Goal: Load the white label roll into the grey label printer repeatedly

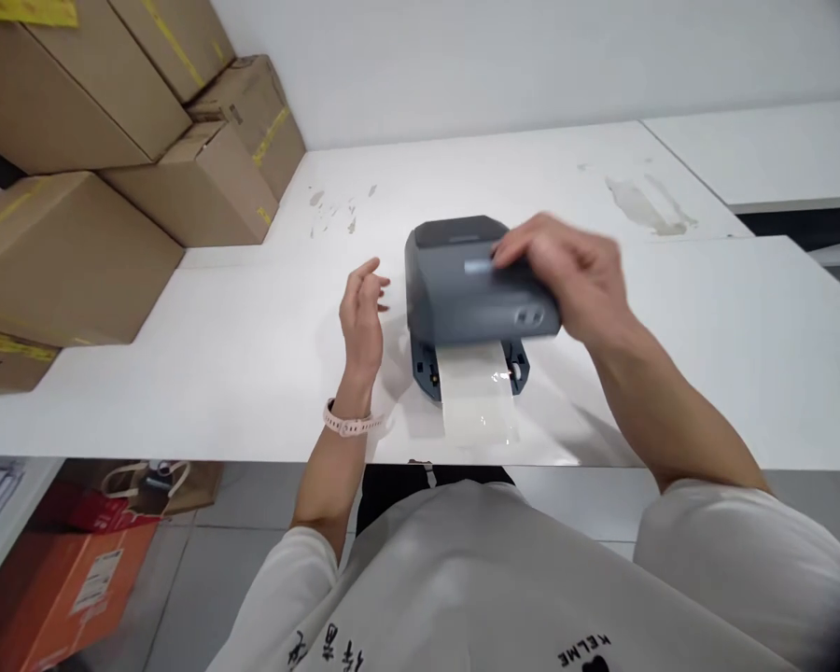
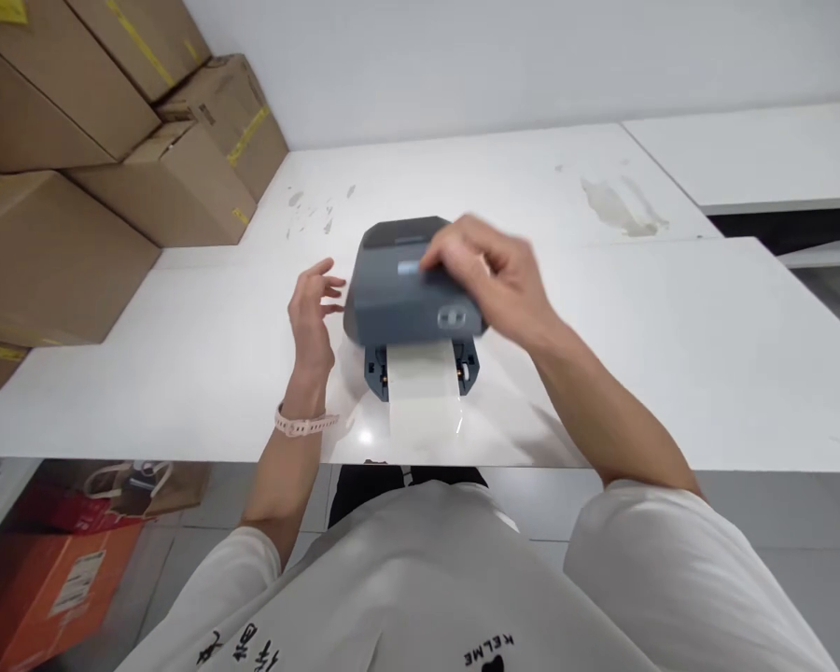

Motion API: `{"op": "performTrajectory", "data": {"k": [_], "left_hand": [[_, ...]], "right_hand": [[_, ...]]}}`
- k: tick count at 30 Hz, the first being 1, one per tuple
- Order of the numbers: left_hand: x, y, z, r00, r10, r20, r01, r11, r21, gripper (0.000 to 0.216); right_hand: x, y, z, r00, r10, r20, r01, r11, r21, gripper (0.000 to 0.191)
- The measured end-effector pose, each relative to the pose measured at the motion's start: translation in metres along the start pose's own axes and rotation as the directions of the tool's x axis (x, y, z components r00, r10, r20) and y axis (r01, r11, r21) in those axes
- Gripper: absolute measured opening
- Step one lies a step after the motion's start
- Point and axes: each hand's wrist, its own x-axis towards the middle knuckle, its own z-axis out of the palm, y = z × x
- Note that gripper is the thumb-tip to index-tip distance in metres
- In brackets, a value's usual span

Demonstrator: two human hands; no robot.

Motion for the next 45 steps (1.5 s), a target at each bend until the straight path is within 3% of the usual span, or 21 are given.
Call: {"op": "performTrajectory", "data": {"k": [3, 6, 8, 12, 17, 19, 21, 23, 24, 26, 27, 30, 31, 33, 36, 38, 39, 41, 43, 45], "left_hand": [[-0.021, 0.018, 0.003, 0.95, 0.304, 0.067, -0.308, 0.948, 0.077, 0.057], [-0.041, 0.026, 0.013, 0.863, 0.417, 0.286, -0.467, 0.874, 0.135, 0.062], [-0.049, 0.025, 0.018, 0.838, 0.41, 0.361, -0.493, 0.851, 0.178, 0.064], [-0.05, 0.019, 0.021, 0.85, 0.367, 0.377, -0.468, 0.854, 0.225, 0.064], [-0.051, 0.02, 0.023, 0.856, 0.376, 0.355, -0.455, 0.873, 0.173, 0.06], [-0.069, 0.016, 0.023, 0.901, 0.352, 0.254, -0.4, 0.9, 0.175, 0.063], [-0.097, 0.008, 0.021, 0.957, 0.286, 0.043, -0.289, 0.94, 0.181, 0.066], [-0.128, -0.001, 0.017, 0.973, 0.165, -0.162, -0.137, 0.976, 0.166, 0.053], [-0.141, -0.004, 0.015, 0.978, 0.09, -0.188, -0.062, 0.987, 0.148, 0.045], [-0.157, -0.004, 0.012, 0.99, -0.117, 0.073, 0.109, 0.988, 0.111, 0.041], [-0.16, -0.002, 0.011, 0.952, -0.208, 0.226, 0.197, 0.978, 0.072, 0.043], [-0.15, 0.008, 0.014, 0.725, -0.334, 0.602, 0.49, 0.864, -0.11, 0.049], [-0.144, 0.012, 0.015, 0.672, -0.333, 0.661, 0.565, 0.808, -0.168, 0.05], [-0.136, 0.018, 0.018, 0.641, -0.32, 0.698, 0.626, 0.743, -0.235, 0.049], [-0.135, 0.021, 0.014, 0.669, -0.314, 0.674, 0.58, 0.787, -0.209, 0.051], [-0.138, 0.021, 0.007, 0.73, -0.31, 0.609, 0.5, 0.85, -0.165, 0.057], [-0.14, 0.021, 0.002, 0.794, -0.303, 0.527, 0.439, 0.886, -0.151, 0.059], [-0.141, 0.019, -0.005, 0.93, -0.261, 0.257, 0.298, 0.948, -0.115, 0.059], [-0.139, 0.016, -0.01, 0.98, -0.196, 0.02, 0.197, 0.978, -0.061, 0.048], [-0.137, 0.012, -0.009, 0.987, -0.161, -0.014, 0.16, 0.987, -0.022, 0.043]], "right_hand": [[-0.03, 0.0, 0.004, 0.958, -0.019, 0.285, 0.092, 0.965, -0.247, 0.042], [-0.04, 0.006, 0.007, 0.916, 0.023, 0.4, 0.15, 0.907, -0.394, 0.054], [-0.042, 0.011, 0.009, 0.896, 0.022, 0.443, 0.178, 0.898, -0.404, 0.058], [-0.043, 0.016, 0.013, 0.873, 0.089, 0.479, 0.137, 0.898, -0.417, 0.06], [-0.052, 0.022, 0.02, 0.926, 0.005, 0.378, 0.152, 0.91, -0.385, 0.054], [-0.058, 0.024, 0.023, 0.955, -0.035, 0.294, 0.135, 0.935, -0.327, 0.055], [-0.064, 0.025, 0.025, 0.977, -0.025, 0.211, 0.082, 0.96, -0.266, 0.057], [-0.07, 0.027, 0.027, 0.988, 0.007, 0.153, 0.027, 0.976, -0.217, 0.06], [-0.073, 0.028, 0.027, 0.991, 0.016, 0.136, 0.011, 0.981, -0.196, 0.061], [-0.077, 0.03, 0.028, 0.994, 0.0, 0.11, 0.017, 0.987, -0.162, 0.06], [-0.078, 0.03, 0.029, 0.995, -0.018, 0.1, 0.033, 0.988, -0.151, 0.057], [-0.079, 0.032, 0.029, 0.992, -0.076, 0.097, 0.092, 0.981, -0.171, 0.043], [-0.079, 0.031, 0.028, 0.99, -0.086, 0.108, 0.106, 0.975, -0.195, 0.04], [-0.077, 0.029, 0.027, 0.986, -0.091, 0.137, 0.124, 0.958, -0.26, 0.038], [-0.074, 0.023, 0.024, 0.981, -0.067, 0.182, 0.131, 0.92, -0.369, 0.032], [-0.074, 0.02, 0.024, 0.978, -0.034, 0.205, 0.117, 0.905, -0.408, 0.028], [-0.076, 0.02, 0.026, 0.98, -0.018, 0.2, 0.099, 0.908, -0.406, 0.028], [-0.085, 0.022, 0.029, 0.992, 0.009, 0.128, 0.039, 0.93, -0.365, 0.033], [-0.099, 0.027, 0.034, 0.998, 0.056, 0.001, -0.053, 0.956, -0.289, 0.043], [-0.113, 0.032, 0.038, 0.983, 0.162, -0.081, -0.176, 0.962, -0.209, 0.056]]}}
